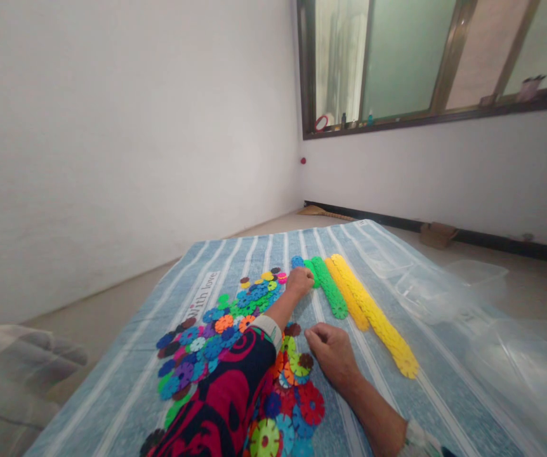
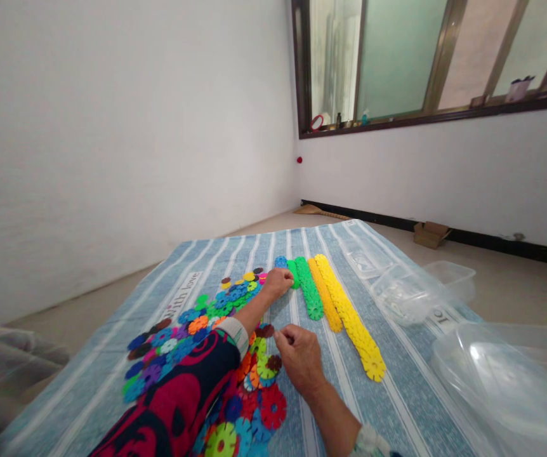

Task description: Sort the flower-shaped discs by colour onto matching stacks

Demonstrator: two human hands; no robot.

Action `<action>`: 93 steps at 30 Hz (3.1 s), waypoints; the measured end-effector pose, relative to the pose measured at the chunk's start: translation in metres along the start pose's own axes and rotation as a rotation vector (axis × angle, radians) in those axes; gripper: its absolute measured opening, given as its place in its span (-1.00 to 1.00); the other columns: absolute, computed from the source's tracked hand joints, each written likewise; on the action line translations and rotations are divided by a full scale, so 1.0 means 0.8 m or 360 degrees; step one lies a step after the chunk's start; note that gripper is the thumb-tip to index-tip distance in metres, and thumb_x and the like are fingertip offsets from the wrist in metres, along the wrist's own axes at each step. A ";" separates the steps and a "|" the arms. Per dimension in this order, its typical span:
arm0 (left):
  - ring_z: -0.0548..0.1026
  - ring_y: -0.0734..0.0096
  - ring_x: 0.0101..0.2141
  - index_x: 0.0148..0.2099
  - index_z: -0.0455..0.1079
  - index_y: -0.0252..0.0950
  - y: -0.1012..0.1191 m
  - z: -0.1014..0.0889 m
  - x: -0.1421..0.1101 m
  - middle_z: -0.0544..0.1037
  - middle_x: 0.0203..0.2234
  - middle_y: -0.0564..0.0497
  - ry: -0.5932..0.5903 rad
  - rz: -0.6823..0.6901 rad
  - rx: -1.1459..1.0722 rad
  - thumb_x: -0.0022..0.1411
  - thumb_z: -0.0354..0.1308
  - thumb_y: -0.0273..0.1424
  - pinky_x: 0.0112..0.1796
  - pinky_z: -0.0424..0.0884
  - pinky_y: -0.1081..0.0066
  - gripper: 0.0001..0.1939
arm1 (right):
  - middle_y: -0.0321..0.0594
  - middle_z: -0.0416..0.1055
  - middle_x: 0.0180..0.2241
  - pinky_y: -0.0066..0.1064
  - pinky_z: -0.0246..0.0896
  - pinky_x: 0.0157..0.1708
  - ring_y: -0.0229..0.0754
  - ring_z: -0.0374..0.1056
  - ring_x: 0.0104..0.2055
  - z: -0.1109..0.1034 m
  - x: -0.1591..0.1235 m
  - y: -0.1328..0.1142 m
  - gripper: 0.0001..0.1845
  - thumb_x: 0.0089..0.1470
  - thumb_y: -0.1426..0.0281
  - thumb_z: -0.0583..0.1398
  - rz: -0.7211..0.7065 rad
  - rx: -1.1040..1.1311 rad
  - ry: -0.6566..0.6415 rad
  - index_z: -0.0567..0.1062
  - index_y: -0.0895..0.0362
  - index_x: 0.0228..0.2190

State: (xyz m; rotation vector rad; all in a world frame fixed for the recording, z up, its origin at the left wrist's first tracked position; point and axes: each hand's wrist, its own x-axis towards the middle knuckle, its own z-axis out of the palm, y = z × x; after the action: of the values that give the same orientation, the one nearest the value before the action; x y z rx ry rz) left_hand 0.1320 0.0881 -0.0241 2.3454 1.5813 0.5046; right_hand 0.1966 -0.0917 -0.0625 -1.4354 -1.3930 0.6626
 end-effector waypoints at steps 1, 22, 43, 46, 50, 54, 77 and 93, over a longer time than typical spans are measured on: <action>0.49 0.38 -0.32 -0.33 0.57 -0.31 0.001 0.000 0.000 0.56 -0.46 0.01 -0.0002 0.0003 0.0003 -0.02 0.13 -0.58 -0.26 0.34 0.46 -0.77 | -0.39 0.16 -0.69 -0.48 -0.08 -0.52 -0.32 0.14 -0.58 0.000 0.000 0.000 -0.66 0.02 0.24 0.09 -0.0006 0.0004 0.0004 0.35 0.13 -0.68; 0.50 0.33 -0.23 -0.32 0.56 -0.32 -0.005 -0.005 -0.009 0.61 -0.36 -0.06 0.0036 -0.0027 0.0060 -0.03 0.08 -0.62 -0.20 0.32 0.45 -0.73 | -0.39 0.16 -0.67 -0.48 -0.07 -0.51 -0.31 0.13 -0.56 -0.003 0.001 0.003 -0.65 0.03 0.21 0.10 0.0028 0.0023 -0.0060 0.34 0.13 -0.66; 0.45 0.44 -0.54 -0.48 0.53 -0.34 -0.159 -0.166 -0.134 0.47 -0.71 0.12 -0.0156 -0.0391 0.0201 -0.15 0.12 -0.56 -0.46 0.27 0.54 -0.83 | -0.35 0.21 -0.66 -0.46 -0.06 -0.49 -0.29 0.16 -0.54 -0.008 -0.004 0.004 -0.61 0.03 0.16 0.07 -0.0068 -0.0086 -0.0062 0.36 0.15 -0.66; 0.46 0.42 -0.51 -0.48 0.53 -0.34 -0.165 -0.169 -0.147 0.49 -0.68 0.10 -0.0162 -0.0407 0.0232 -0.14 0.13 -0.52 -0.44 0.28 0.53 -0.85 | -0.36 0.18 -0.67 -0.46 -0.05 -0.49 -0.29 0.14 -0.55 -0.009 -0.004 0.005 -0.60 0.03 0.15 0.07 -0.0073 -0.0090 -0.0061 0.31 0.14 -0.67; 0.48 0.40 -0.45 -0.45 0.55 -0.33 -0.155 -0.156 -0.150 0.53 -0.61 0.08 -0.0144 -0.0362 0.0266 -0.09 0.12 -0.49 -0.41 0.28 0.52 -0.83 | -0.36 0.19 -0.67 -0.46 -0.05 -0.49 -0.29 0.15 -0.54 -0.009 -0.004 0.007 -0.60 0.03 0.14 0.06 -0.0068 -0.0081 -0.0077 0.32 0.14 -0.67; 0.48 0.40 -0.41 -0.40 0.56 -0.31 -0.135 -0.141 -0.140 0.57 -0.53 0.06 -0.0132 -0.0275 0.0289 -0.04 0.10 -0.48 -0.37 0.28 0.51 -0.80 | -0.36 0.19 -0.67 -0.46 -0.06 -0.49 -0.29 0.14 -0.54 -0.009 -0.003 0.007 -0.59 0.03 0.14 0.07 -0.0072 -0.0074 -0.0084 0.31 0.14 -0.68; 0.40 0.46 -0.56 -0.60 0.42 -0.28 -0.183 -0.199 -0.248 0.39 -0.73 0.13 -0.0427 -0.0637 0.0376 -0.17 0.09 -0.48 -0.49 0.21 0.53 -0.91 | -0.35 0.22 -0.68 -0.45 -0.02 -0.51 -0.27 0.16 -0.56 -0.018 -0.009 0.000 -0.59 -0.01 0.12 0.08 -0.0081 -0.0087 -0.0063 0.36 0.13 -0.68; 0.33 0.44 -0.52 -0.55 0.38 -0.25 -0.193 -0.200 -0.299 0.31 -0.69 0.17 -0.0522 -0.0619 0.0279 -0.31 0.05 -0.52 -0.50 0.13 0.51 -0.84 | -0.31 0.30 -0.66 -0.44 0.03 -0.49 -0.24 0.21 -0.55 -0.021 -0.009 0.002 -0.60 0.01 0.13 0.08 -0.0085 -0.0104 -0.0088 0.45 0.15 -0.63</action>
State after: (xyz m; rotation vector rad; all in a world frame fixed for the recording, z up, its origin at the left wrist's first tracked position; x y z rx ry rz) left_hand -0.1480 -0.0730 0.0249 2.0190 1.9056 -0.1020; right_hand 0.2109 -0.1024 -0.0599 -1.4353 -1.5032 0.6314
